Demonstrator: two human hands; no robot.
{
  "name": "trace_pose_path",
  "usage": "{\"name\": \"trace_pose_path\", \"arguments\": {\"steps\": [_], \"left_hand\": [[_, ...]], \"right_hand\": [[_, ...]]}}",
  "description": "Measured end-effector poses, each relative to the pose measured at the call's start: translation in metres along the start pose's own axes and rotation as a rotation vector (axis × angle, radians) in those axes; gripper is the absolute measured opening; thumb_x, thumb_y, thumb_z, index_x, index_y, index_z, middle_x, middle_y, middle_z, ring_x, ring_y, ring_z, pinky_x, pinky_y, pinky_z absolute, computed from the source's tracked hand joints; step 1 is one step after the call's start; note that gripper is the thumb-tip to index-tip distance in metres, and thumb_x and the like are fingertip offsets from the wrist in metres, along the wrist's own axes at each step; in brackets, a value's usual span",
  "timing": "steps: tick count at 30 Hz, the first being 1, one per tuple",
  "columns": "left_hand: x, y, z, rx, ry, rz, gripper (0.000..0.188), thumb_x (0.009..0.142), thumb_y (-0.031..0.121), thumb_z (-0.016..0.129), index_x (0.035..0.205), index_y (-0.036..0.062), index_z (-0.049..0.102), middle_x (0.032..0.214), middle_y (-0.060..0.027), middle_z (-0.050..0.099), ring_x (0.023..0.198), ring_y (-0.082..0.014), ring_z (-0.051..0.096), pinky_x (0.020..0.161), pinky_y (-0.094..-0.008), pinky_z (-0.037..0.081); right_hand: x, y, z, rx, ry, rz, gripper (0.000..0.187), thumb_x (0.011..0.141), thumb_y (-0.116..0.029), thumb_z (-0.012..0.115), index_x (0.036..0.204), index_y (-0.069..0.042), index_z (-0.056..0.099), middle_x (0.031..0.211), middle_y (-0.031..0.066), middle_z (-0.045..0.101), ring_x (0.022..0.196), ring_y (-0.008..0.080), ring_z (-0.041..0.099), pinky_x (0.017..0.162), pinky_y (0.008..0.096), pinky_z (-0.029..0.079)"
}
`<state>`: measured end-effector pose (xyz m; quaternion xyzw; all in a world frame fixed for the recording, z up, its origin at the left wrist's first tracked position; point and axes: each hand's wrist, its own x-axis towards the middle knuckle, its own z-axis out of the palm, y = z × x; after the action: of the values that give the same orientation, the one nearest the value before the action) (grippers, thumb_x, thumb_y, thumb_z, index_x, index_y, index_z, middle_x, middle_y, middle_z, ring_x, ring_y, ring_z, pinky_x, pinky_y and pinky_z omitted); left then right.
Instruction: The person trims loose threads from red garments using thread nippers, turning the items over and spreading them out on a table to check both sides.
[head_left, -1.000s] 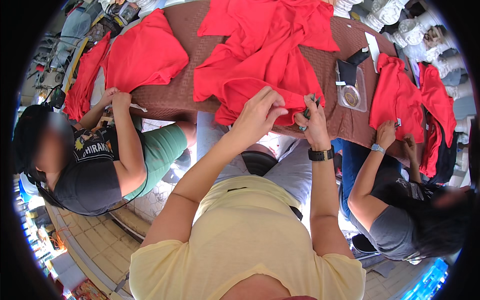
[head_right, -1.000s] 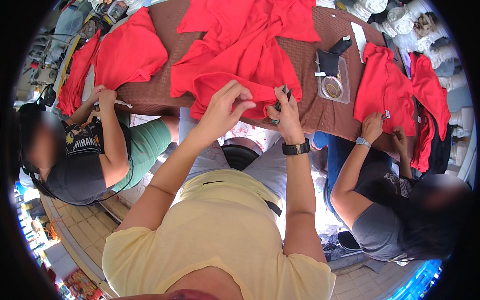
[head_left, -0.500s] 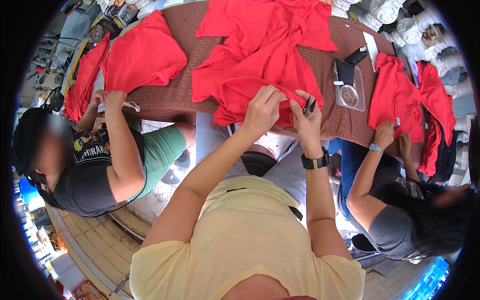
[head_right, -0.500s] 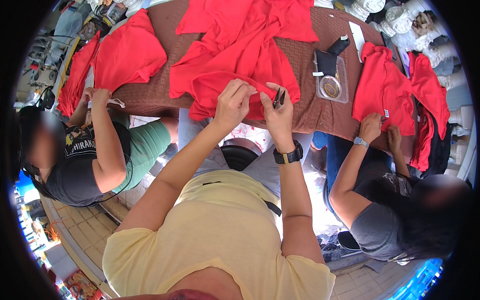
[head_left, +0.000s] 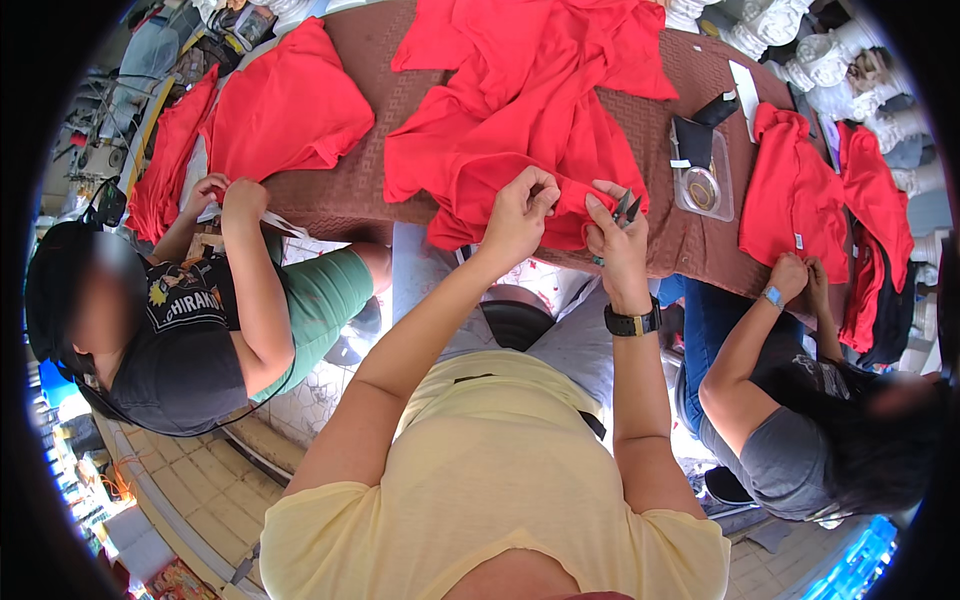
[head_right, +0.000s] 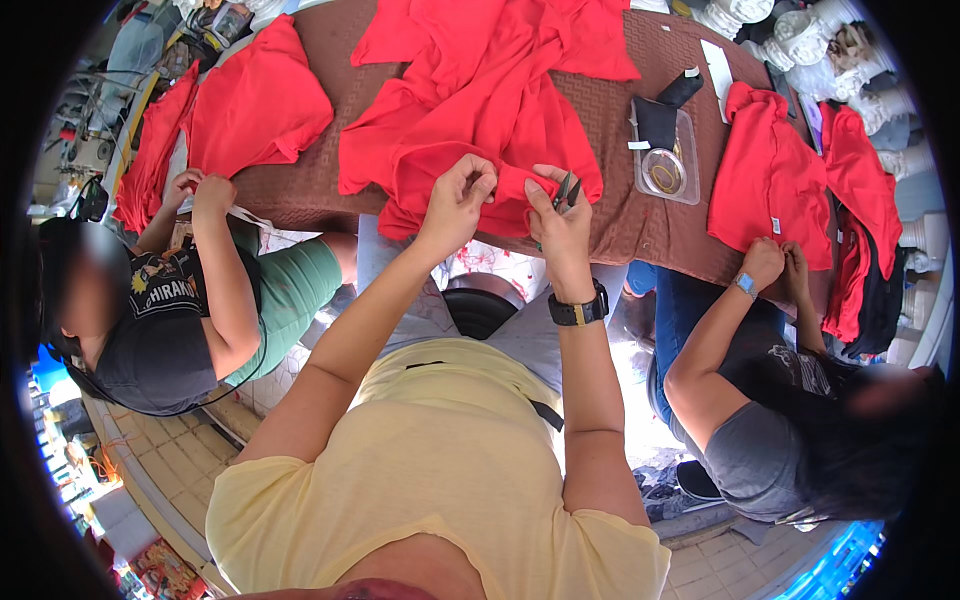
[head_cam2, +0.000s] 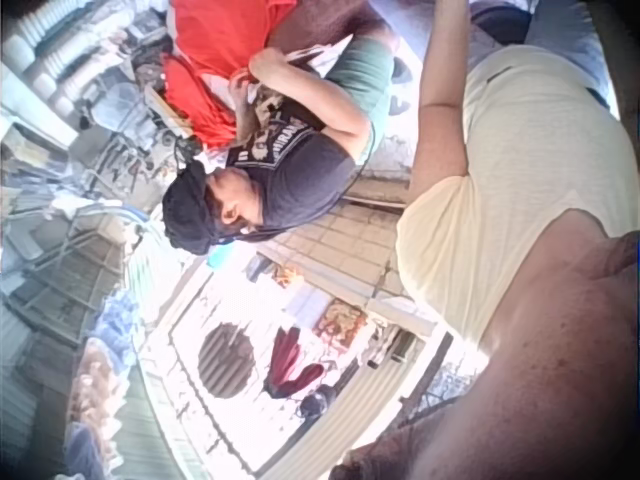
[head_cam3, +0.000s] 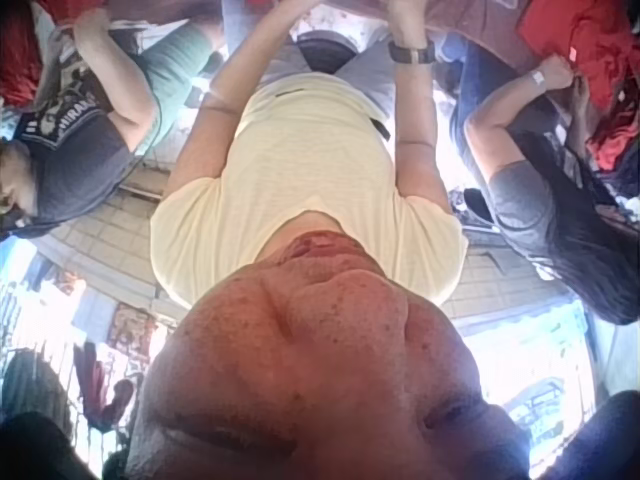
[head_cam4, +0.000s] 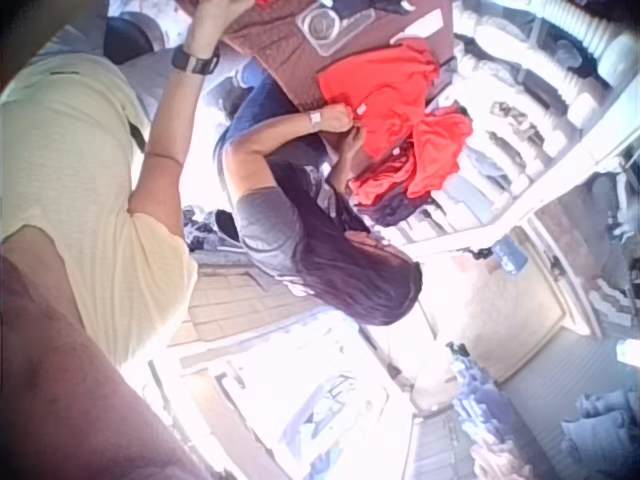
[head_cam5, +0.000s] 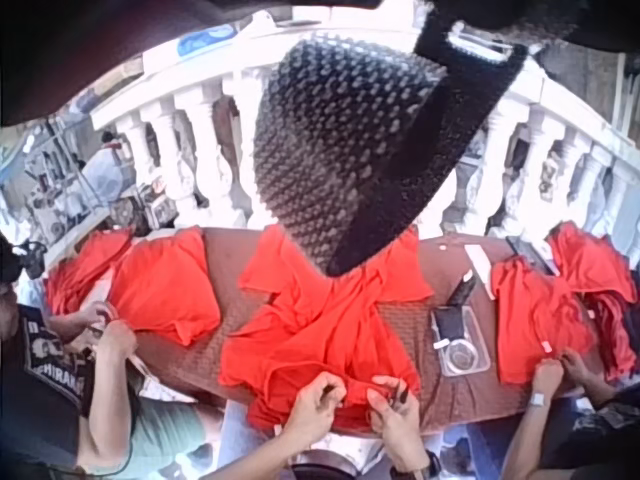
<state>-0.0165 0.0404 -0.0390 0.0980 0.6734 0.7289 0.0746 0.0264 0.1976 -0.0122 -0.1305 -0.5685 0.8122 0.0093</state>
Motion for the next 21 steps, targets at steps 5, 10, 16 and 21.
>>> {"name": "trace_pose_path", "arguments": {"steps": [5,10,16,21], "left_hand": [[-0.004,0.005,0.001,-0.066,0.045,0.005,0.009,0.102,0.006,0.058,0.094,0.0025,0.057,0.083,0.0007,0.057,0.077,-0.0071,0.056,0.072,-0.0238,0.049],[-0.005,0.004,0.001,-0.050,0.056,0.013,0.009,0.102,0.006,0.058,0.094,0.0023,0.057,0.079,0.0011,0.056,0.075,-0.0074,0.055,0.070,-0.0241,0.049],[-0.011,0.022,0.003,-0.155,0.025,-0.167,0.010,0.103,0.008,0.057,0.095,0.0026,0.057,0.075,0.0008,0.054,0.064,-0.0056,0.049,0.059,-0.0229,0.047],[-0.014,0.021,0.005,-0.220,0.007,-0.184,0.009,0.103,0.007,0.056,0.095,0.0020,0.056,0.069,0.0012,0.052,0.055,-0.0036,0.044,0.048,-0.0230,0.046]], "right_hand": [[-0.005,-0.003,0.009,-0.457,0.278,-0.492,0.022,0.100,-0.019,0.065,0.116,-0.004,0.060,0.073,-0.0027,0.051,0.060,0.0058,0.044,0.053,0.0260,0.035],[-0.047,-0.029,0.032,-0.375,0.053,-0.245,0.045,0.110,-0.039,0.039,0.092,-0.004,0.060,0.068,-0.0022,0.044,0.059,0.0050,0.037,0.052,0.0257,0.030],[-0.037,0.009,0.034,-0.001,-0.133,0.217,0.046,0.110,-0.040,0.033,0.090,-0.005,0.054,0.066,-0.0036,0.039,0.051,0.0061,0.032,0.047,0.0242,0.025],[-0.031,0.016,0.034,0.058,-0.151,0.228,0.044,0.111,-0.038,0.033,0.082,-0.008,0.050,0.061,-0.0039,0.038,0.047,0.0060,0.031,0.045,0.0245,0.024]]}}
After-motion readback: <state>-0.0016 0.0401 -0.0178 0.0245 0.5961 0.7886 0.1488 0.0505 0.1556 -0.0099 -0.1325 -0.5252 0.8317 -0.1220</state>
